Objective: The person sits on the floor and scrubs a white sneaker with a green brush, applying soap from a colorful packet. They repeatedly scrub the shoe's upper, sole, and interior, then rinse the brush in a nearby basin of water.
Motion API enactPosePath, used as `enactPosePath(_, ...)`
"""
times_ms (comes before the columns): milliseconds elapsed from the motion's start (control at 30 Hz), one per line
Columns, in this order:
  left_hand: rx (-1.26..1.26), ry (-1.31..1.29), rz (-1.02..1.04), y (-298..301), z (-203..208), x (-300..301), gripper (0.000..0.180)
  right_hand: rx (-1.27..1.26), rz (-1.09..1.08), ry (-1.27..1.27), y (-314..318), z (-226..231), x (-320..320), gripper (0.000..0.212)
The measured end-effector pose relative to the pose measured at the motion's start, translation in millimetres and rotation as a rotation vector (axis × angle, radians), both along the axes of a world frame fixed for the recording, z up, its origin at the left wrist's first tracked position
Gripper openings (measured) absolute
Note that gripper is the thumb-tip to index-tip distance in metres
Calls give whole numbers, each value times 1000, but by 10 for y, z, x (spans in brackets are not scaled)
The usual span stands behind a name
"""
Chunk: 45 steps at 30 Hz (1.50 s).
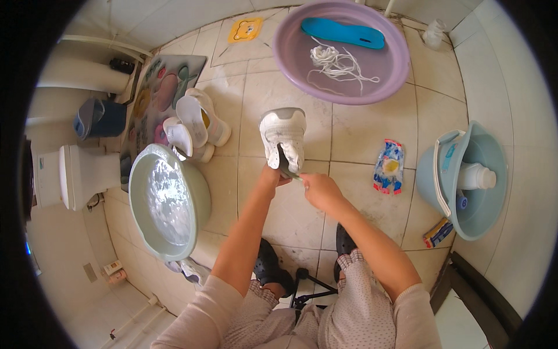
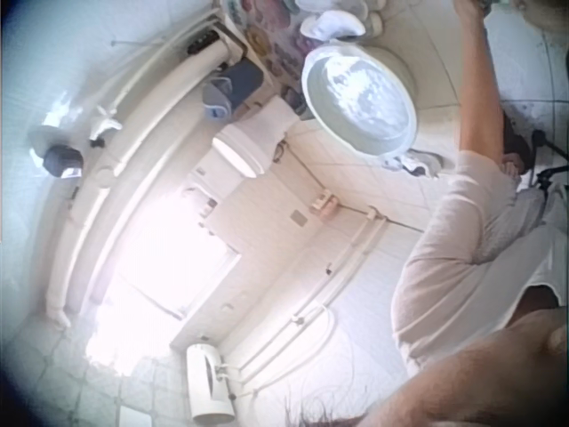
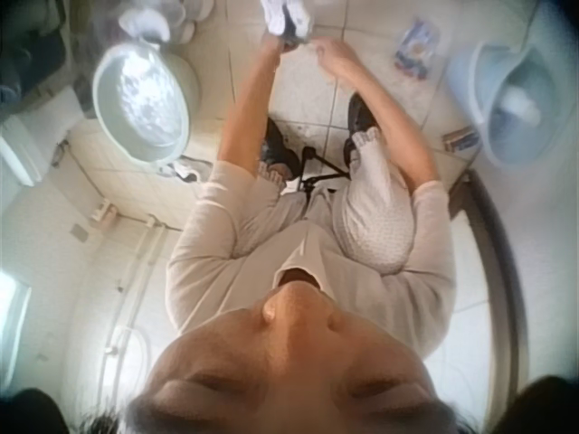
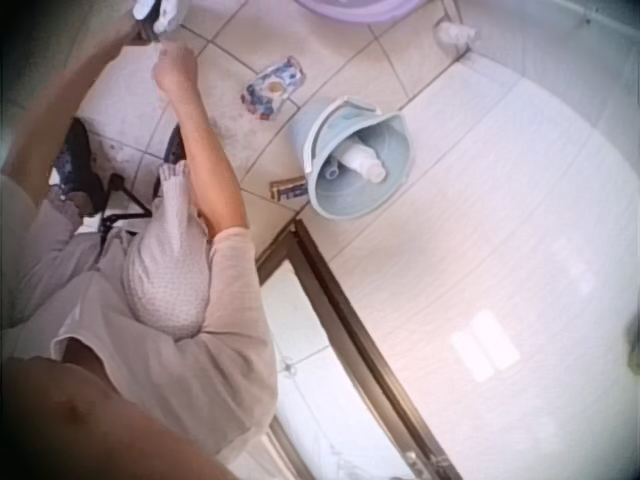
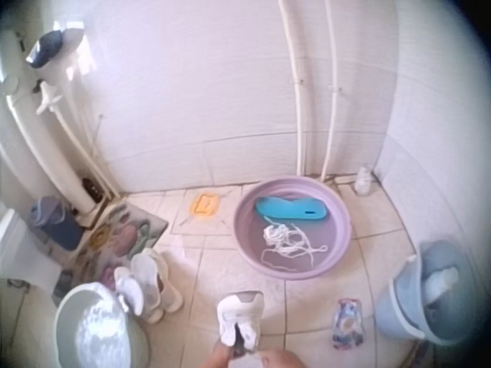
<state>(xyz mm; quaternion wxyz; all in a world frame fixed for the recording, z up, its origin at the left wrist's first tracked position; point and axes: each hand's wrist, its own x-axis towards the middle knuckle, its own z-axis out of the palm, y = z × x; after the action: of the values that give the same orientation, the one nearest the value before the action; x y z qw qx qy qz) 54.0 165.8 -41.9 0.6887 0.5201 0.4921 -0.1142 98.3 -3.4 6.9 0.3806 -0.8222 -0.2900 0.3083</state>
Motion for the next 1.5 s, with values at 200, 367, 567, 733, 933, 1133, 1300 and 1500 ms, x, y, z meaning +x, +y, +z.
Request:
enactPosePath(200, 368, -76, -180, 52, -260, -53, 49, -175, 33, -55, -46, 152, 12, 31)
enactPosePath(367, 458, 22, -461, 161, -320, 21, 54, -528, 445, -592, 236, 495, 316, 17)
enactPosePath(567, 779, -119, -702, 252, -555, -95, 24, -446, 430, -319, 347, 433, 210, 20)
enactPosePath(733, 776, -71, -421, -143, -275, -154, 26, -256, -143, 667, -16, 178, 295, 29)
enactPosePath(933, 859, 61, -689, -213, -11, -4, 54, -589, 614, -595, -51, 553, 312, 19)
enactPosePath(1133, 1146, 42, -682, -363, -75, 9, 40, -661, 562, -529, 42, 552, 78, 17)
enactPosePath(1300, 958, 50, -648, -284, -257, -66, 44, -248, -361, 1022, -137, 262, 390, 29)
enactPosePath(1500, 1001, 20, -754, -298, -212, -170, 48, -582, 387, -355, -165, 491, 89, 20)
